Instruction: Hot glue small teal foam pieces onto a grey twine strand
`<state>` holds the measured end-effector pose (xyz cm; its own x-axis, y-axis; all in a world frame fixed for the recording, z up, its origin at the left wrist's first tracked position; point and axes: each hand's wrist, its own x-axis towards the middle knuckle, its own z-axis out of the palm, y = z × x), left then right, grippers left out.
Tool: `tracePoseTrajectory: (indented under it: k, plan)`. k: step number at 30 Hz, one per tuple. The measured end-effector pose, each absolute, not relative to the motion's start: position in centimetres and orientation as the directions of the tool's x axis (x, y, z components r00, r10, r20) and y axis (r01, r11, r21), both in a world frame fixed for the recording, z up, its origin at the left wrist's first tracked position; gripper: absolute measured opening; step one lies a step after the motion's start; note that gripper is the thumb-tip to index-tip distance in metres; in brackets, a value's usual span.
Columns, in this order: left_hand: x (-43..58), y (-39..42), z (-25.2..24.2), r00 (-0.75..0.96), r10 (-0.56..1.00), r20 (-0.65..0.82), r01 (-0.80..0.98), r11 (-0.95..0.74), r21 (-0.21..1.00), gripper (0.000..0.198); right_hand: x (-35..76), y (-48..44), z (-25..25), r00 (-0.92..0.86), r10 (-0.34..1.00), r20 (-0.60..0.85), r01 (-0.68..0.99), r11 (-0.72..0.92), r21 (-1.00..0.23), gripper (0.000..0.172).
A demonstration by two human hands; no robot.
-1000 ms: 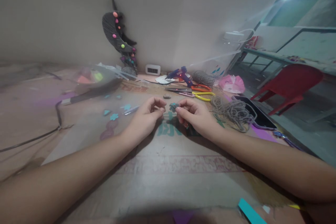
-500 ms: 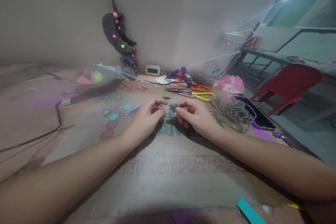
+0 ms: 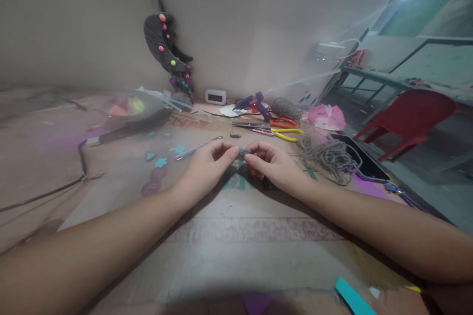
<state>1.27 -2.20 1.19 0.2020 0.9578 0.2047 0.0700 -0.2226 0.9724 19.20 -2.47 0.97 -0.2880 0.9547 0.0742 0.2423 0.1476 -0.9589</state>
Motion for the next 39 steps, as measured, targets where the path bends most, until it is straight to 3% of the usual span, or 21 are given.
tracePoseTrajectory:
  k: [5,9,17,23,26,29,31,34,37,39]
  plan:
    - [1.3,-2.0,0.9,0.206,0.961,0.185,0.075,-0.204,0.976,0.024,19.2,-2.6,1.0,-0.303,0.952,0.046,0.269,0.132,-0.954,0.019]
    - [1.4,-1.7,0.5,0.209,0.969,0.132,-0.064,-0.121,0.991,0.029,19.4,-2.3,0.9,-0.300,0.951,0.081,0.252,0.161,-0.954,0.024]
    - [1.4,-2.2,1.3,0.225,0.962,0.154,0.051,-0.169,0.984,0.009,19.4,-2.0,1.3,-0.290,0.952,0.100,0.223,0.169,-0.960,0.028]
    - [1.4,-1.5,0.8,0.099,0.993,0.069,-0.111,-0.058,0.992,0.011,20.7,-0.8,2.7,-0.433,0.898,-0.078,0.451,0.141,-0.881,0.019]
    - [1.5,-1.2,0.6,0.060,0.998,0.026,-0.196,-0.014,0.981,0.012,22.4,-0.1,4.0,-0.517,0.832,-0.199,0.582,0.171,-0.795,0.020]
    - [1.4,-1.0,0.4,0.048,0.998,0.028,-0.207,-0.017,0.978,0.013,24.5,0.6,5.9,-0.583,0.766,-0.270,0.697,0.302,-0.650,0.025]
    - [1.3,-1.0,0.3,0.064,0.998,0.029,-0.193,-0.016,0.981,0.014,25.8,0.8,7.1,-0.553,0.815,-0.176,0.762,0.409,-0.502,0.023]
    - [1.1,-1.2,0.3,0.115,0.993,0.036,-0.132,-0.020,0.991,0.019,26.5,0.5,8.7,-0.363,0.910,0.201,0.854,0.412,-0.319,0.021]
    - [1.0,-1.3,0.5,0.140,0.989,0.055,-0.060,-0.047,0.997,0.019,26.1,-0.6,9.8,-0.163,0.795,0.584,0.868,0.397,-0.298,0.033]
    - [1.0,-1.4,0.5,0.152,0.986,0.067,-0.045,-0.061,0.997,0.020,25.7,-1.4,10.3,-0.095,0.704,0.704,0.825,0.451,-0.339,0.040]
